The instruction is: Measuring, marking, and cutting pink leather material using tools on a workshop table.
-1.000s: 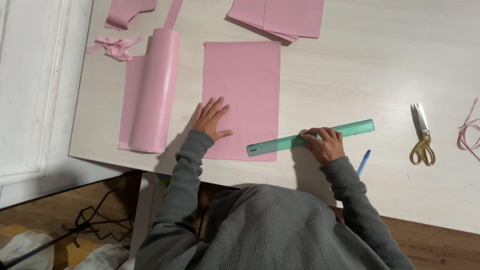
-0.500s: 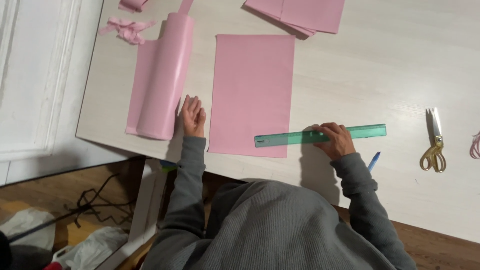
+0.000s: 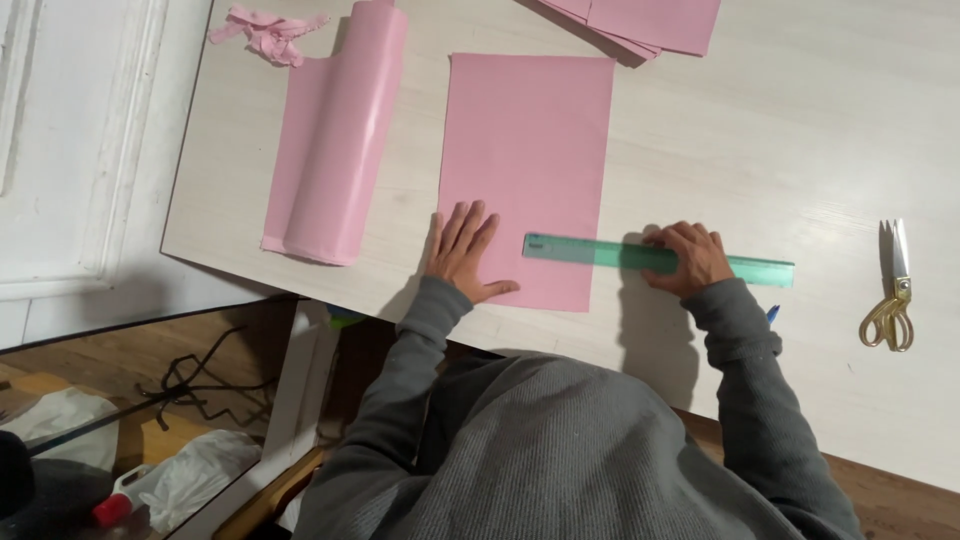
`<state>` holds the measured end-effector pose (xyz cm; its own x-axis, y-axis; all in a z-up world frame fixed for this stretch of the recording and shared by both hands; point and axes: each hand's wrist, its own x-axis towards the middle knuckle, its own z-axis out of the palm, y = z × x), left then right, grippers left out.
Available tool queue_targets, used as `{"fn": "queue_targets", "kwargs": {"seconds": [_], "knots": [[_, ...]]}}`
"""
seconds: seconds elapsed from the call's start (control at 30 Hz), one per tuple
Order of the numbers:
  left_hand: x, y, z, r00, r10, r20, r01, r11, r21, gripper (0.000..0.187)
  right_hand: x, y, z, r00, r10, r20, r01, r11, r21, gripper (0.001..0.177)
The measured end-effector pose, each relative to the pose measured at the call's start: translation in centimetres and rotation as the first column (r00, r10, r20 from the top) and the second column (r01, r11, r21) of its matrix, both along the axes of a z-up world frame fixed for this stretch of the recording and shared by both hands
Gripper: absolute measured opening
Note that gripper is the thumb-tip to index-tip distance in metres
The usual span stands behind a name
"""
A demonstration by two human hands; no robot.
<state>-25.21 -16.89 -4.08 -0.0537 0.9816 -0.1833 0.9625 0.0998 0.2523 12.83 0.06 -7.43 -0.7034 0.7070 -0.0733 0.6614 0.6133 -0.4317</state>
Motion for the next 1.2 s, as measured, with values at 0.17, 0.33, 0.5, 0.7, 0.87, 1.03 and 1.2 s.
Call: {"fn": "queue_targets", "kwargs": {"seconds": [0.17, 0.33, 0.5, 0.7, 0.87, 1.03, 1.2], "knots": [[-1.3, -2.3, -0.9, 0.996, -0.055, 0.069, 0.043, 0.987, 0.155, 0.123, -0.3, 4.0, -1.1, 0.996, -0.085, 0.017, 0.083, 0.992, 0.097, 0.044], [-1.2, -0.2, 5.8, 0.998, 0.01, -0.069, -0.03, 0.956, -0.291, 0.103, -2.2, 7.0, -0.1, 0.983, -0.175, -0.051, 0.18, 0.975, 0.127, 0.045], [1.3, 6.5, -1.1, 0.987, -0.154, 0.032, 0.145, 0.968, 0.205, 0.088, -3.1, 8.2, 1.3, 0.979, -0.193, -0.059, 0.2, 0.964, 0.174, 0.043], [4.1, 11.4, -2.9, 0.939, -0.343, -0.032, 0.338, 0.897, 0.285, 0.105, 6.9, 8.8, 1.1, 0.879, -0.364, -0.308, 0.409, 0.907, 0.098, 0.025], [3.3, 10.9, -3.9, 0.911, -0.412, 0.021, 0.403, 0.9, 0.168, 0.12, 17.7, 2.9, 2.1, 0.736, -0.676, -0.025, 0.676, 0.736, 0.022, 0.03], [3.1, 10.7, -5.1, 0.918, -0.387, 0.083, 0.37, 0.913, 0.171, 0.132, 15.7, -4.7, 3.5, 0.477, -0.474, 0.74, 0.876, 0.323, -0.357, 0.056], [3.1, 10.9, -4.0, 0.918, -0.394, 0.042, 0.387, 0.914, 0.119, 0.135, 14.0, -8.4, 2.0, 0.482, -0.661, 0.576, 0.876, 0.349, -0.332, 0.048]]}}
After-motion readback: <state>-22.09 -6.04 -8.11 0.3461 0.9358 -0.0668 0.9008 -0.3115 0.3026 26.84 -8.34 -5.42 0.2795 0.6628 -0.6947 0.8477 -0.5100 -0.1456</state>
